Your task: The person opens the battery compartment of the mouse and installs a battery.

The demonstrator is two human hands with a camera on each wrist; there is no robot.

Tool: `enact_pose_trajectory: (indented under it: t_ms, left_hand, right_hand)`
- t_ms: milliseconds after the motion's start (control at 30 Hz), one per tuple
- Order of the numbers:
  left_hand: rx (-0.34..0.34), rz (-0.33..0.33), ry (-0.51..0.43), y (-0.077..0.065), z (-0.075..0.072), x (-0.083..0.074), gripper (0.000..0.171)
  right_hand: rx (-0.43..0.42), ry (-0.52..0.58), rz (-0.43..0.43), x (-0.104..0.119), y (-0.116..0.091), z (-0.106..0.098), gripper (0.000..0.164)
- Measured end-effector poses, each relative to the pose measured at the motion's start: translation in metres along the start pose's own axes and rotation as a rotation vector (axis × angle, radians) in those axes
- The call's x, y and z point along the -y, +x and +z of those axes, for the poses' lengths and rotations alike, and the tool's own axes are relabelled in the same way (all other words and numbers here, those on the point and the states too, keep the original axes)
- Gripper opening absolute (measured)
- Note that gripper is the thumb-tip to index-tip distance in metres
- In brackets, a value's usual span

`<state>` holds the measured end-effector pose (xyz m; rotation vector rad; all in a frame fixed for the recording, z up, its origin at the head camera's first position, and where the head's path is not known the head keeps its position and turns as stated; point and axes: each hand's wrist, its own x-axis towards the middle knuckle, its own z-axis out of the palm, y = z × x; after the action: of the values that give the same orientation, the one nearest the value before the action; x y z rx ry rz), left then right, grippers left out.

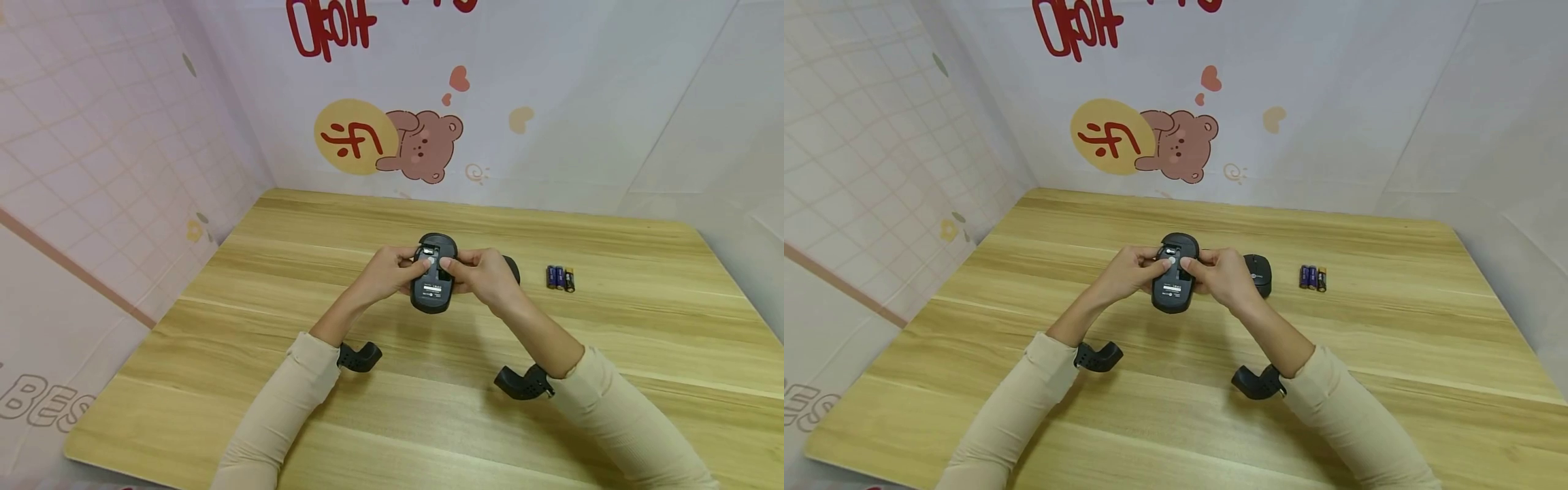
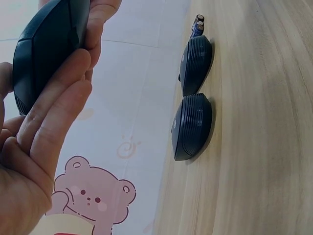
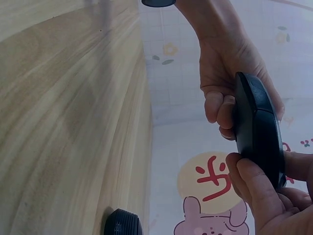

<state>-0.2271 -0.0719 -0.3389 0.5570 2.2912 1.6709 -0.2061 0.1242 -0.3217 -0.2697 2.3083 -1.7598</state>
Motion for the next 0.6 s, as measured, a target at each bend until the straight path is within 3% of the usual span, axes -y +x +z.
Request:
enact_pose_trajectory:
  t_ms: [600]
  left_hand:
    - [0.012, 0.005, -0.023, -0.0019, -0.0002, 0.0028, 0.036]
  right_hand:
    - [-0.062, -0.012, 0.015, 0.0011, 0.0009, 0.0044, 0.039]
